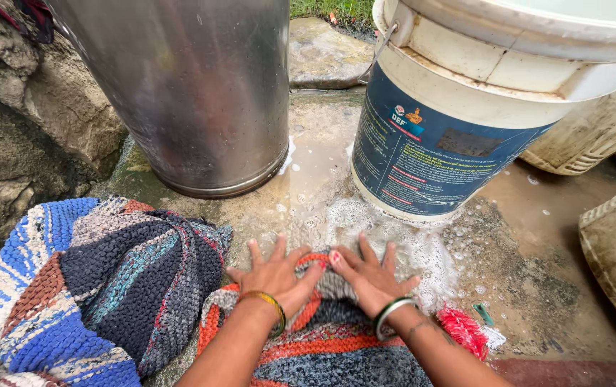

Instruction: The person scrubs a rug on the ground using a tool and soapy water, rinses the rug and their hands in a basin, and pours water from a container into the basin.

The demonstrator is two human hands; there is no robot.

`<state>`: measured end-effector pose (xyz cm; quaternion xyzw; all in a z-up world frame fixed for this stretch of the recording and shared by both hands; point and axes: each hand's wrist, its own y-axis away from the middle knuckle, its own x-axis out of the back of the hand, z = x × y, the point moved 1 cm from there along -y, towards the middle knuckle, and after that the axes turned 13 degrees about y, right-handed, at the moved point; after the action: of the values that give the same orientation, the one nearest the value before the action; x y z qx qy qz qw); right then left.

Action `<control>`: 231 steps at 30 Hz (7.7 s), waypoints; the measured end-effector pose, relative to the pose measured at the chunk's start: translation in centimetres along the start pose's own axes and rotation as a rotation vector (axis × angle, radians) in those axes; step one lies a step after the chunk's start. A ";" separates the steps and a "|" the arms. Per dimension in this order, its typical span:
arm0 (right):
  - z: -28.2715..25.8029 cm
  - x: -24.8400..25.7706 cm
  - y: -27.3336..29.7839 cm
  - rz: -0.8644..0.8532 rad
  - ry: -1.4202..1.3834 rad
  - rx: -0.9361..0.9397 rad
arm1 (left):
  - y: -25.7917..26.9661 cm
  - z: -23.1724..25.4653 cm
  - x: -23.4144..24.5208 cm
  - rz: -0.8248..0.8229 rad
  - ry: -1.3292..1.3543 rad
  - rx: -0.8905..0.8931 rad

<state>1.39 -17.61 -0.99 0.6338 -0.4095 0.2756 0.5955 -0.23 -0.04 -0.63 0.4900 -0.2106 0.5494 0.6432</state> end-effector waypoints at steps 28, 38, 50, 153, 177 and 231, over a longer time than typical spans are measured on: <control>5.6 -7.4 0.6 0.227 -0.063 0.192 | 1.4 -2.0 -2.7 -0.056 0.132 -0.508; 14.0 -26.8 -5.6 1.168 0.206 0.546 | 3.5 -8.2 -15.1 0.779 -0.094 -1.120; 1.7 -2.0 -3.4 0.406 0.122 0.148 | -2.9 4.8 1.5 -0.117 -0.101 -0.001; 3.6 -3.9 5.4 0.013 -0.118 0.153 | 6.5 0.0 -3.2 -0.157 -0.032 -0.313; 4.0 -9.8 2.9 1.145 -0.013 0.666 | 3.5 0.2 -3.3 -0.172 0.006 -0.567; 6.5 -2.5 11.9 0.018 0.179 -0.001 | 11.4 -2.7 -6.4 -0.269 0.401 -0.368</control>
<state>-10.85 -22.95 2.32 0.6025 -0.3605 0.3363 0.6276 -13.32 -1.92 -2.46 0.2702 -0.1086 0.4977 0.8170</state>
